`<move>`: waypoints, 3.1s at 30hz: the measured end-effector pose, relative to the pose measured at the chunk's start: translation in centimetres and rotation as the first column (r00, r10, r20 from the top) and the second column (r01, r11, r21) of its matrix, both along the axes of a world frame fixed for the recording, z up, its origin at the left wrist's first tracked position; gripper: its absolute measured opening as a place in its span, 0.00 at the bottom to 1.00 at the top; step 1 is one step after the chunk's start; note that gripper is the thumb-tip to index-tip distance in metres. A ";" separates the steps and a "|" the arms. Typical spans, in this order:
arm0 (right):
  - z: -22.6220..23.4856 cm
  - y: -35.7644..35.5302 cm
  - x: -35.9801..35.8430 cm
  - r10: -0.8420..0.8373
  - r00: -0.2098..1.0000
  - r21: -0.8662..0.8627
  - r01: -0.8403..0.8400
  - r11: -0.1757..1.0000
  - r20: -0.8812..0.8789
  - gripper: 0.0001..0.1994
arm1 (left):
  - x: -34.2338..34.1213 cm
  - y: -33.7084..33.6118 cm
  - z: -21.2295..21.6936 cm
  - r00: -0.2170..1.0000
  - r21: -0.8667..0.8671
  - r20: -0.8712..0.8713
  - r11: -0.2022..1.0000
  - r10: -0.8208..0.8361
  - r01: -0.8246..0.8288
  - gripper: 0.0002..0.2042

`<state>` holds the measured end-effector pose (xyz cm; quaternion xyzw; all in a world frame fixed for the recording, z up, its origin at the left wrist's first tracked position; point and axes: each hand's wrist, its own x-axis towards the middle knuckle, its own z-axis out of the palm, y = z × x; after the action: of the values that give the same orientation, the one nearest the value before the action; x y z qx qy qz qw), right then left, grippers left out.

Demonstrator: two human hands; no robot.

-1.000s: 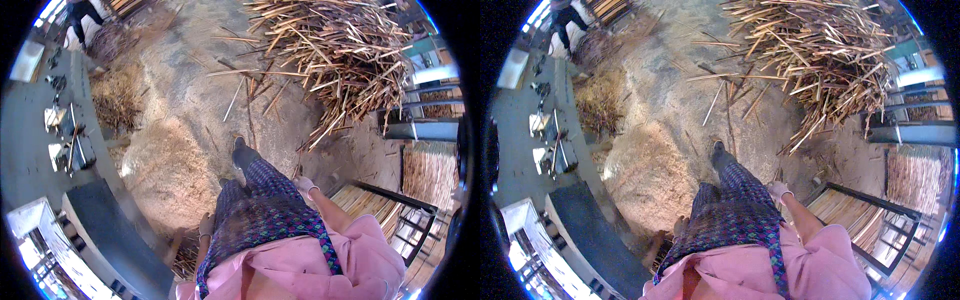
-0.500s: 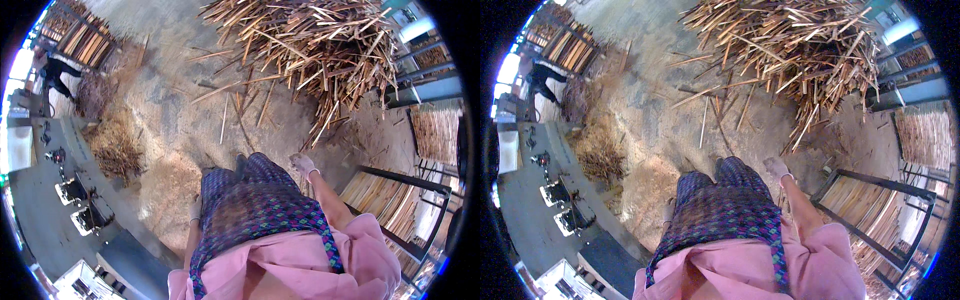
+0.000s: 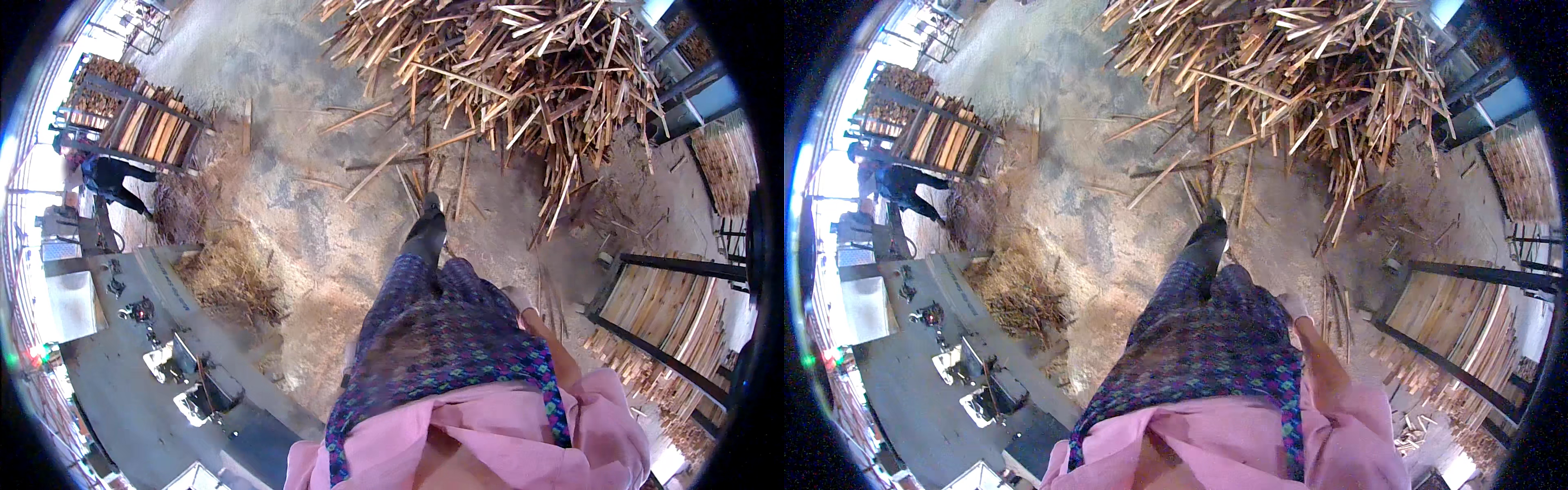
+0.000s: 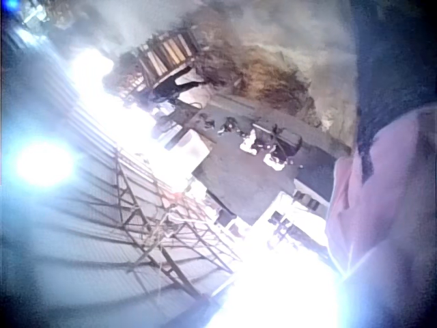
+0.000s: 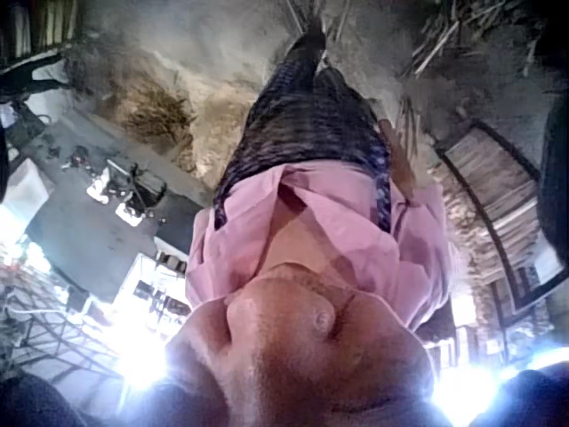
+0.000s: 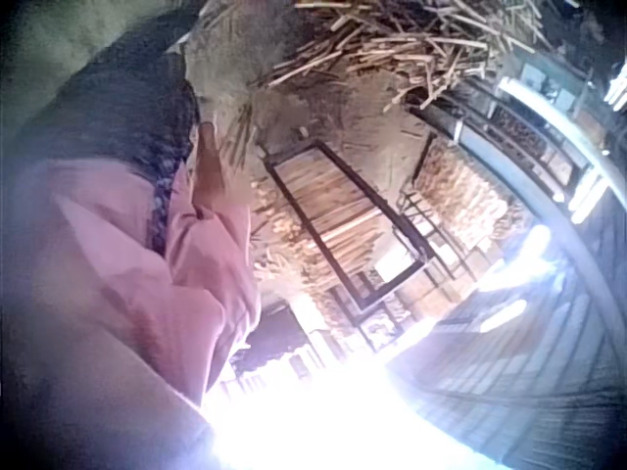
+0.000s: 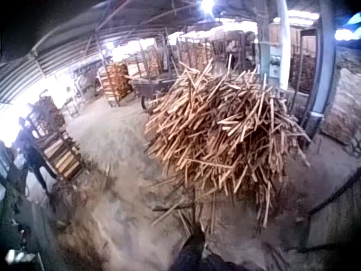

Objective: The person gathers and stacks wooden planks and scrap pieces in a workshop. They then use a shovel to scoop sawdust from the floor and load it into a wheelbarrow.

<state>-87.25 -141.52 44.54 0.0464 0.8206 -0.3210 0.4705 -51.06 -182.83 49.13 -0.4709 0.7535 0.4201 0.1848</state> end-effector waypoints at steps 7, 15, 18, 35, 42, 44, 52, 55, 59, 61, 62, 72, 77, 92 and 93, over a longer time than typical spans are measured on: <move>-0.8 2.3 3.5 0.247 0.964 0.113 -0.236 0.965 -0.102 0.24 | -1.5 -6.9 -0.1 0.991 0.035 0.105 0.996 -0.082 0.079 0.22; -1.1 -7.3 -1.2 0.482 0.868 0.466 -0.478 0.744 0.121 0.27 | -2.9 -19.3 -0.5 0.985 -0.058 0.110 0.989 -0.130 0.136 0.21; -3.3 -18.3 -6.4 0.256 0.958 0.360 -0.286 0.888 0.131 0.28 | 3.3 -22.3 -1.6 0.957 0.073 0.025 0.954 0.290 -0.291 0.21; 6.4 -46.3 -17.1 0.318 0.948 0.200 -0.313 0.928 0.010 0.22 | -14.8 -47.0 5.6 0.995 0.034 0.051 0.996 0.085 -0.087 0.21; 5.0 -42.2 -23.1 -0.343 0.938 -0.069 0.339 0.938 -0.045 0.14 | -22.6 -50.0 3.0 0.997 0.185 0.080 0.982 0.006 -0.021 0.22; 5.8 -41.9 -23.0 -0.517 0.854 -0.095 0.511 0.854 -0.052 0.15 | -23.1 -51.7 0.6 0.990 0.197 -0.093 0.972 -0.111 0.127 0.23; -1.1 -32.1 -13.0 0.240 0.902 0.006 -0.255 0.967 -0.358 0.08 | -33.1 -49.3 1.5 0.993 0.226 -0.020 0.968 0.118 -0.110 0.31; -3.8 -29.6 -11.4 -0.155 0.987 -0.171 0.147 0.974 -0.034 0.11 | -31.0 -48.5 -0.9 0.990 0.186 0.116 0.981 -0.079 0.056 0.34; -3.9 -28.3 -13.6 -0.418 0.878 -0.127 0.454 0.882 0.232 0.15 | -25.1 -47.7 -6.7 0.937 0.205 0.174 0.942 -0.301 0.265 0.34; -1.2 -28.8 -16.4 -0.398 0.891 -0.065 0.420 0.905 0.217 0.15 | -23.8 -46.8 -8.3 0.894 0.221 0.169 0.900 -0.416 0.377 0.34; -0.4 -28.8 -17.2 -0.397 0.895 -0.034 0.412 0.911 0.201 0.14 | -26.1 -46.6 -6.9 0.927 0.225 0.177 0.930 -0.331 0.290 0.34; 3.5 -38.6 -28.5 -0.033 0.965 0.119 0.002 0.993 0.259 0.13 | -39.2 -49.6 3.1 0.984 0.172 0.008 0.969 0.177 -0.176 0.32; 4.7 -45.8 -36.3 0.169 0.933 0.135 -0.221 0.966 0.317 0.13 | -30.8 -46.2 -1.4 0.985 0.086 0.078 0.984 0.152 -0.158 0.30; 8.8 -71.9 -54.8 0.016 0.984 0.146 -0.042 0.988 0.175 0.11 | -39.4 -57.2 2.9 0.594 0.273 0.037 0.563 0.804 -0.780 0.26; 5.8 -70.7 -54.8 0.031 0.976 -0.096 -0.011 0.995 0.214 0.11 | -41.6 -59.2 4.6 0.568 0.290 -0.004 0.544 0.823 -0.787 0.30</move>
<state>-142.08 -212.20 50.33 0.0499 0.7492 -0.3474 0.5617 -92.70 -241.99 53.69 -0.7057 0.4024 0.5827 -0.0233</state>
